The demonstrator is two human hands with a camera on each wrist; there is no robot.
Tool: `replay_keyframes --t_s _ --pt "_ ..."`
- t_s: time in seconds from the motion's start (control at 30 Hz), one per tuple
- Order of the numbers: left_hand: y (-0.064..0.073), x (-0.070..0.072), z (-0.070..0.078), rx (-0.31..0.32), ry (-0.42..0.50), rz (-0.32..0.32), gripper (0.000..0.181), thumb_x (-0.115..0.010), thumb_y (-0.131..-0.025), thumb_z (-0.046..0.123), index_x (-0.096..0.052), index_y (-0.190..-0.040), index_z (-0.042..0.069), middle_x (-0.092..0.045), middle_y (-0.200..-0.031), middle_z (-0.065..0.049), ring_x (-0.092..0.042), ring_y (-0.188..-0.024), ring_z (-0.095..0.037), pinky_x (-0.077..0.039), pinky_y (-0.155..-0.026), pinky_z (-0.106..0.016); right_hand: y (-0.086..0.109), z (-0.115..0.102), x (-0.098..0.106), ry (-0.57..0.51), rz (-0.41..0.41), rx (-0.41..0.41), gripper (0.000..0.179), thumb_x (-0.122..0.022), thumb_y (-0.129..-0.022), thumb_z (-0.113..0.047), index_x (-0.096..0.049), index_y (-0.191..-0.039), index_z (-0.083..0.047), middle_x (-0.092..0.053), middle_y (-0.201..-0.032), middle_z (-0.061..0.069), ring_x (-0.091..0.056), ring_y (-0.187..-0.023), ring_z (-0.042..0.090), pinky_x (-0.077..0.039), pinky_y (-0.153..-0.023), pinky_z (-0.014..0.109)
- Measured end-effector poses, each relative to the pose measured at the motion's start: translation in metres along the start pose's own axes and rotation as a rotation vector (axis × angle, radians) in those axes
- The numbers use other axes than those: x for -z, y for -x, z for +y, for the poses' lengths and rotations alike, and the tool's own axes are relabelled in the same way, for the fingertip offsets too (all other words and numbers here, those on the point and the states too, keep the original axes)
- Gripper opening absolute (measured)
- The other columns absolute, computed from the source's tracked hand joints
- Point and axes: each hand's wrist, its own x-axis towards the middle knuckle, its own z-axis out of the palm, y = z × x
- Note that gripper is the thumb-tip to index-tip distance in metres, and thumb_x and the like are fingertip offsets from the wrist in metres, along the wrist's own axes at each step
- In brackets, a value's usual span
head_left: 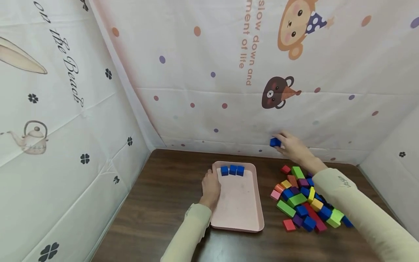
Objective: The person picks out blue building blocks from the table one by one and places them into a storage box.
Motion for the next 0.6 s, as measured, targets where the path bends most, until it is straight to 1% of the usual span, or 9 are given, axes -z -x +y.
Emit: replay_keyframes --t_s 0.03,0.1,0.13,0.2,0.33,0.4,0.5,0.6 --pt "0.000 0.000 0.000 -0.009 -0.004 0.009 0.065 -0.075 -0.090 0.002 -0.039 -0.144 0.009 -0.066 -0.114 -0.018 -0.070 -0.092 -0.028 -0.061 -0.090 -0.041 -0.004 -0.008 -0.003 -0.010 0.014 0.036 0.046 -0.080 -0.086 -0.005 -0.063 -0.128 0.006 -0.060 -0.120 0.026 -0.066 -0.105 0.041 -0.057 -0.091 0.058" --pt "0.001 -0.001 0.000 -0.017 -0.011 0.024 0.065 -0.075 -0.090 0.002 -0.040 -0.144 0.009 -0.066 -0.110 -0.017 -0.069 -0.088 -0.027 -0.062 -0.088 -0.040 -0.010 -0.025 -0.010 -0.032 0.004 0.088 0.046 -0.081 -0.085 -0.004 -0.064 -0.126 0.006 -0.061 -0.120 0.024 -0.068 -0.104 0.039 -0.059 -0.090 0.055" --pt "0.001 -0.001 -0.001 -0.014 -0.015 0.026 0.064 -0.075 -0.090 0.002 -0.040 -0.143 0.009 -0.065 -0.109 -0.017 -0.068 -0.087 -0.026 -0.062 -0.087 -0.039 -0.013 -0.034 -0.013 -0.040 -0.013 0.107 0.045 -0.082 -0.084 -0.004 -0.065 -0.125 0.006 -0.062 -0.119 0.023 -0.068 -0.102 0.037 -0.059 -0.089 0.053" --pt "0.001 -0.002 -0.001 -0.002 -0.029 0.022 0.064 -0.075 -0.090 0.003 -0.040 -0.144 0.009 -0.066 -0.110 -0.016 -0.068 -0.088 -0.026 -0.062 -0.087 -0.039 -0.018 -0.049 -0.022 -0.051 -0.079 0.130 0.042 -0.082 -0.084 -0.005 -0.068 -0.122 0.005 -0.063 -0.115 0.021 -0.070 -0.099 0.034 -0.061 -0.086 0.048" --pt "0.000 -0.003 -0.001 0.012 -0.039 0.002 0.064 -0.075 -0.091 0.005 -0.040 -0.145 0.009 -0.066 -0.116 -0.017 -0.070 -0.094 -0.027 -0.061 -0.091 -0.040 -0.021 -0.073 -0.041 -0.069 -0.268 0.115 0.036 -0.083 -0.084 -0.008 -0.072 -0.117 0.003 -0.065 -0.107 0.015 -0.070 -0.094 0.026 -0.063 -0.082 0.041" --pt "-0.001 -0.003 0.000 0.005 -0.034 0.001 0.065 -0.075 -0.091 0.006 -0.040 -0.145 0.009 -0.066 -0.117 -0.018 -0.070 -0.095 -0.028 -0.061 -0.092 -0.040 -0.021 -0.080 -0.051 -0.073 -0.340 0.100 0.034 -0.083 -0.084 -0.008 -0.073 -0.115 0.002 -0.066 -0.104 0.014 -0.069 -0.092 0.024 -0.062 -0.082 0.040" --pt "-0.003 -0.003 0.001 -0.009 -0.055 -0.003 0.065 -0.075 -0.092 0.008 -0.039 -0.145 0.009 -0.066 -0.117 -0.017 -0.070 -0.095 -0.027 -0.061 -0.090 -0.039 -0.023 -0.086 -0.063 -0.076 -0.391 0.093 0.031 -0.083 -0.083 -0.006 -0.074 -0.111 0.003 -0.066 -0.103 0.016 -0.069 -0.092 0.026 -0.062 -0.082 0.041" --pt "-0.004 -0.001 0.001 -0.018 -0.094 0.002 0.065 -0.075 -0.091 0.008 -0.039 -0.145 0.009 -0.066 -0.117 -0.017 -0.071 -0.094 -0.027 -0.062 -0.086 -0.038 -0.026 -0.090 -0.073 -0.058 -0.410 0.097 0.029 -0.084 -0.082 -0.005 -0.074 -0.108 0.004 -0.067 -0.101 0.017 -0.069 -0.089 0.026 -0.061 -0.081 0.041"
